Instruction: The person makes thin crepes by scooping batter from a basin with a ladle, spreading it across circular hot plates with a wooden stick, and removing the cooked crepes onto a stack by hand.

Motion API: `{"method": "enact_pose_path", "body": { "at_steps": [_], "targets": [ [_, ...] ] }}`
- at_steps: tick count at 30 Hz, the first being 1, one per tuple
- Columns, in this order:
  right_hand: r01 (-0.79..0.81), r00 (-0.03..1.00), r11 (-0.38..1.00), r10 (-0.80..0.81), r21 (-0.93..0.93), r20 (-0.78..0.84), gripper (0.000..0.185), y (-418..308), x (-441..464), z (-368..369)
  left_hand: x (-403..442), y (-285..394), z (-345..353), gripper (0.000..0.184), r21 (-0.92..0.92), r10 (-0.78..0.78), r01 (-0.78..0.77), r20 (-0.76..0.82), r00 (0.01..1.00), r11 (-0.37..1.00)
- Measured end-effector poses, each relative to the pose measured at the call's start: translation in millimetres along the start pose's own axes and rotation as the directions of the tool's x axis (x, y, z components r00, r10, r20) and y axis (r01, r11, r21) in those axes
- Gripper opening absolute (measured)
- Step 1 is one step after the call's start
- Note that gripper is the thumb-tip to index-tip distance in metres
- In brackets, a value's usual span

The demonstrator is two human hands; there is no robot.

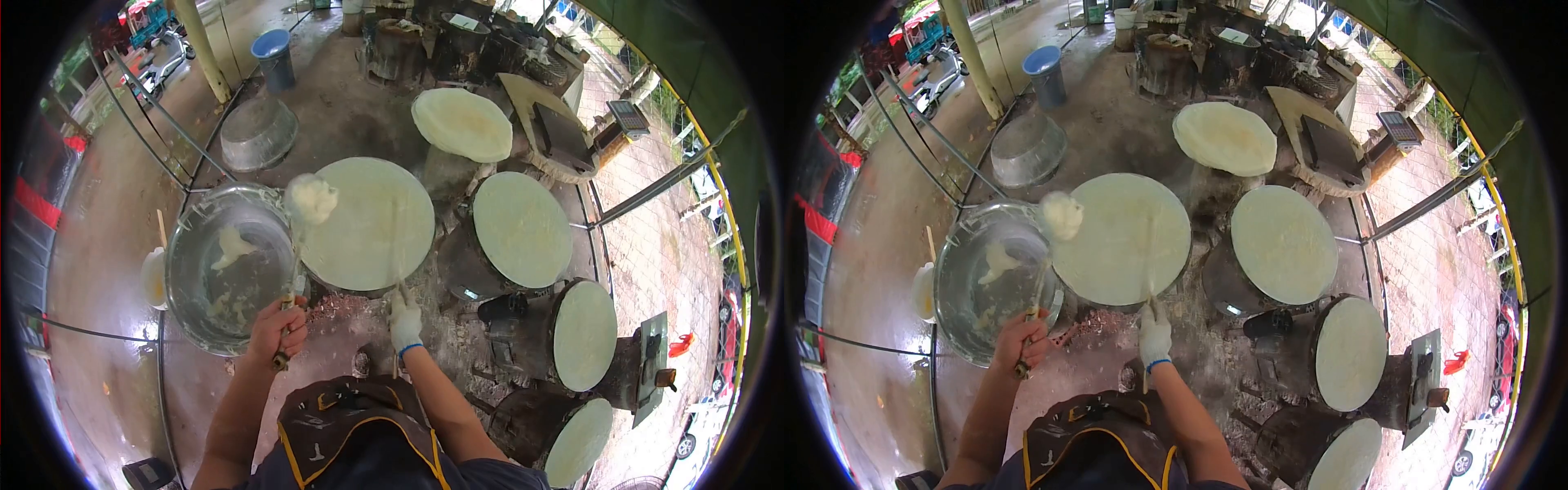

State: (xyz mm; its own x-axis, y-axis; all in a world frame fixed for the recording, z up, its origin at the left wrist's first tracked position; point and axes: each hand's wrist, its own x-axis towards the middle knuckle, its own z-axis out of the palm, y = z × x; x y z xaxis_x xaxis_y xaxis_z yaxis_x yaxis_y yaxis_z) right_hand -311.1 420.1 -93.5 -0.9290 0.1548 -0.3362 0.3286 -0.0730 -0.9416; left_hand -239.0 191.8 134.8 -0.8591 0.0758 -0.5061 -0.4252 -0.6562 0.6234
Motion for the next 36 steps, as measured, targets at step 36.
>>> {"method": "enact_pose_path", "body": {
  "at_steps": [36],
  "targets": [
    [0.176, -0.716, 0.811, 0.494, 0.558, -0.493, 0.043, 222.0, -787.1, -483.0, -239.7, -480.9, 316.5, 0.025, 0.906, -0.999, 0.422, 0.045, 0.009, 0.045]
  ]
}}
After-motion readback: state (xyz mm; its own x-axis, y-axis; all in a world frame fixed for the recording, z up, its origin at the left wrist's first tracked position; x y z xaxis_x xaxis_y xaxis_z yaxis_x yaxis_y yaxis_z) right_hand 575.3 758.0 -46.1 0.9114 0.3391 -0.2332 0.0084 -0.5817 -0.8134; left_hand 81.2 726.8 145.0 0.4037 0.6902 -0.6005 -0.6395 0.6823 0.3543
